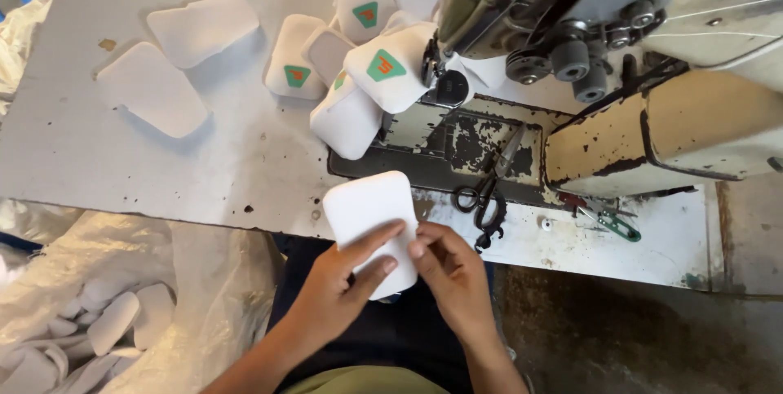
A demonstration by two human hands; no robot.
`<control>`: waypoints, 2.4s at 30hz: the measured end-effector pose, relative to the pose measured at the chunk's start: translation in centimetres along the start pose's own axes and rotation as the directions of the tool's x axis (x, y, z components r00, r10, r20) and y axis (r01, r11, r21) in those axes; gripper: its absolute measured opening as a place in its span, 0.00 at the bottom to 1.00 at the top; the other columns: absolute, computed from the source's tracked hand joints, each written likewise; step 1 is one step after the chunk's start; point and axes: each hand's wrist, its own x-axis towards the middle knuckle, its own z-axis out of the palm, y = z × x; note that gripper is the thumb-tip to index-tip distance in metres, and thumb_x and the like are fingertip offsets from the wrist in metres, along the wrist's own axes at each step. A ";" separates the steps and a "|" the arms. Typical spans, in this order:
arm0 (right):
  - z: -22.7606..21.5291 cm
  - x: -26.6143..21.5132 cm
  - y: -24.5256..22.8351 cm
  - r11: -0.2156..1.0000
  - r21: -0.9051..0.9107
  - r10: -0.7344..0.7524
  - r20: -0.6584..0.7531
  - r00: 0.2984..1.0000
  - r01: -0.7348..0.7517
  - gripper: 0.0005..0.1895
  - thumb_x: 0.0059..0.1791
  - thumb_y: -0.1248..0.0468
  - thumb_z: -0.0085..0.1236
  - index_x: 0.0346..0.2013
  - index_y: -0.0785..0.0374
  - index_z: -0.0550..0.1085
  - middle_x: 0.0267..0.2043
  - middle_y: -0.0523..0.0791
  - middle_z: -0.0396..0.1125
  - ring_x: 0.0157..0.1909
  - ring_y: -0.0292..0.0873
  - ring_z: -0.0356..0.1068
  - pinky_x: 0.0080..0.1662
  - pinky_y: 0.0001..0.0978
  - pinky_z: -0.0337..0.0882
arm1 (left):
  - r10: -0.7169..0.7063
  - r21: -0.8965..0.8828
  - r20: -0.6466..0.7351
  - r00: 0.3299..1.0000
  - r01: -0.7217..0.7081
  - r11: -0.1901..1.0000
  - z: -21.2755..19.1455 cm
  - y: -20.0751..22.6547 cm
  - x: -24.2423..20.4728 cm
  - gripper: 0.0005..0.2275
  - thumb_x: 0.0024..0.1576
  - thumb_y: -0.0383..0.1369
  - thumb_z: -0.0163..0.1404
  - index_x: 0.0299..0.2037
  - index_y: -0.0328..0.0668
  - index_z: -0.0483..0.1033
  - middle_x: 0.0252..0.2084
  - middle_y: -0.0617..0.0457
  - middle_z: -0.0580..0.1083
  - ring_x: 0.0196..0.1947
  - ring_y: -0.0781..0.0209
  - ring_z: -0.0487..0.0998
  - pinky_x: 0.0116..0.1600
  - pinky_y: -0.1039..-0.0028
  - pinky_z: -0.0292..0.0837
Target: Stitch the edges of shoe tongues using an industrial sewing machine.
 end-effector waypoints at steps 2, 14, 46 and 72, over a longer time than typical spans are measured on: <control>-0.4 0.9 0.4 0.991 0.067 -0.109 -0.072 0.991 0.114 0.13 0.54 0.63 0.57 0.49 0.68 0.79 0.38 0.46 0.77 0.36 0.36 0.74 0.37 0.25 0.74 | -0.013 0.038 -0.029 1.000 0.014 0.999 1.1 -0.2 0.3 0.21 0.60 0.30 0.57 0.64 0.46 0.73 0.53 0.45 0.80 0.51 0.57 0.85 0.53 0.70 0.78; -0.6 13.8 -7.3 0.968 0.157 -0.142 -0.302 0.943 0.196 0.09 0.51 0.72 0.64 0.34 0.61 0.71 0.27 0.37 0.68 0.28 0.26 0.64 0.31 0.17 0.63 | 0.084 0.059 -0.328 0.941 -0.069 0.996 3.8 4.3 11.0 0.29 0.62 0.28 0.55 0.73 0.34 0.57 0.66 0.34 0.67 0.63 0.43 0.74 0.64 0.63 0.71; 0.3 13.7 -5.6 0.952 0.208 -0.172 -0.245 0.954 0.225 0.08 0.52 0.71 0.64 0.37 0.62 0.71 0.32 0.42 0.69 0.33 0.33 0.69 0.37 0.24 0.73 | -0.041 -0.074 0.146 0.988 0.053 0.996 -7.0 3.5 18.3 0.29 0.55 0.29 0.59 0.69 0.39 0.67 0.66 0.51 0.71 0.52 0.70 0.73 0.48 0.82 0.72; 2.4 14.6 -6.6 0.864 0.421 -0.121 -0.360 0.925 0.277 0.19 0.50 0.73 0.66 0.31 0.59 0.61 0.30 0.47 0.72 0.30 0.41 0.75 0.34 0.31 0.77 | -0.011 -0.328 -0.598 0.801 -0.232 0.916 -2.0 0.7 15.8 0.18 0.68 0.25 0.55 0.67 0.37 0.67 0.56 0.55 0.71 0.51 0.72 0.73 0.57 0.79 0.72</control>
